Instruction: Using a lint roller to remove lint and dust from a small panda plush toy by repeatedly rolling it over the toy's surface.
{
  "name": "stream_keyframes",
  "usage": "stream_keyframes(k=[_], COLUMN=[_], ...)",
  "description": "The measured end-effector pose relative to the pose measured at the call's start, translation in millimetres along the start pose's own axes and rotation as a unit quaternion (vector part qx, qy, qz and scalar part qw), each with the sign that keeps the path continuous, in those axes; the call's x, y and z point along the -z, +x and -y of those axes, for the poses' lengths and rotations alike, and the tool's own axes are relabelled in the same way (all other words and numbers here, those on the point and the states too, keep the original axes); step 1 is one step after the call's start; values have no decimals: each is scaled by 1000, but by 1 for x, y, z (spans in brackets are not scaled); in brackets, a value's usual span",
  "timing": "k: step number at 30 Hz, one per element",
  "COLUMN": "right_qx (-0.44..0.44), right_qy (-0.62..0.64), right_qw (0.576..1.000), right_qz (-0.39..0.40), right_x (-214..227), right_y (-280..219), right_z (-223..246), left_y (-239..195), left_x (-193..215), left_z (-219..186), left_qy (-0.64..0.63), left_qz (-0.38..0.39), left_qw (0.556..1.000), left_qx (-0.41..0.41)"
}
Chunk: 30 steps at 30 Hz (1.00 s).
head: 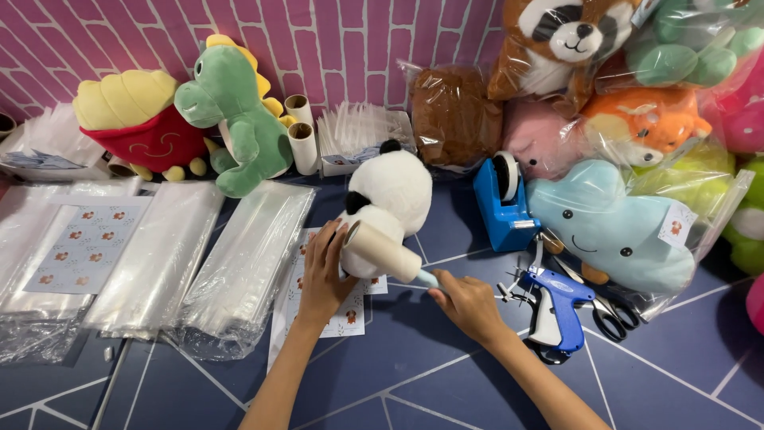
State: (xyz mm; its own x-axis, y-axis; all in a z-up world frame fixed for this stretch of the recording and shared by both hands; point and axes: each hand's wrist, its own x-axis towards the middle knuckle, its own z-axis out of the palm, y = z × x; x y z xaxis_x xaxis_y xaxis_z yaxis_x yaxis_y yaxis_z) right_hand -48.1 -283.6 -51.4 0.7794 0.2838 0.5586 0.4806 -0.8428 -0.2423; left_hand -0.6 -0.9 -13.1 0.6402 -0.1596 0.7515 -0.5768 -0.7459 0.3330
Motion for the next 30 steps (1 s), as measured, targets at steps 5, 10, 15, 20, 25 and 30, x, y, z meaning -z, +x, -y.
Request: stream_keyframes(k=[5,10,15,20,25,30], right_qx=[-123,-170,-14,-23,-60,124], right_qy=[25,79,70,68,49,42], right_qw=[990,981,997,997,997,991], right_qz=[-55,-49,40,10,-7,1], right_x=[-6,-7,0,-12,1,-3], right_y=[-6,-5,-1,-9,-1,-3], right_z=[-19,-19,-4,-14,-7,-1], left_y=[-4,-5,3,-6,-5,-10], left_x=[-4,-7,3,-6,-6,-7], left_z=[5,7,-4,6,5,17], left_qy=[1,7,13,20,20,-16], left_qz=[1,0,-2,5,6,41], left_qw=[1000,1000,1000,1000,1000,999], left_qx=[2,2,6,-2,-11,-30])
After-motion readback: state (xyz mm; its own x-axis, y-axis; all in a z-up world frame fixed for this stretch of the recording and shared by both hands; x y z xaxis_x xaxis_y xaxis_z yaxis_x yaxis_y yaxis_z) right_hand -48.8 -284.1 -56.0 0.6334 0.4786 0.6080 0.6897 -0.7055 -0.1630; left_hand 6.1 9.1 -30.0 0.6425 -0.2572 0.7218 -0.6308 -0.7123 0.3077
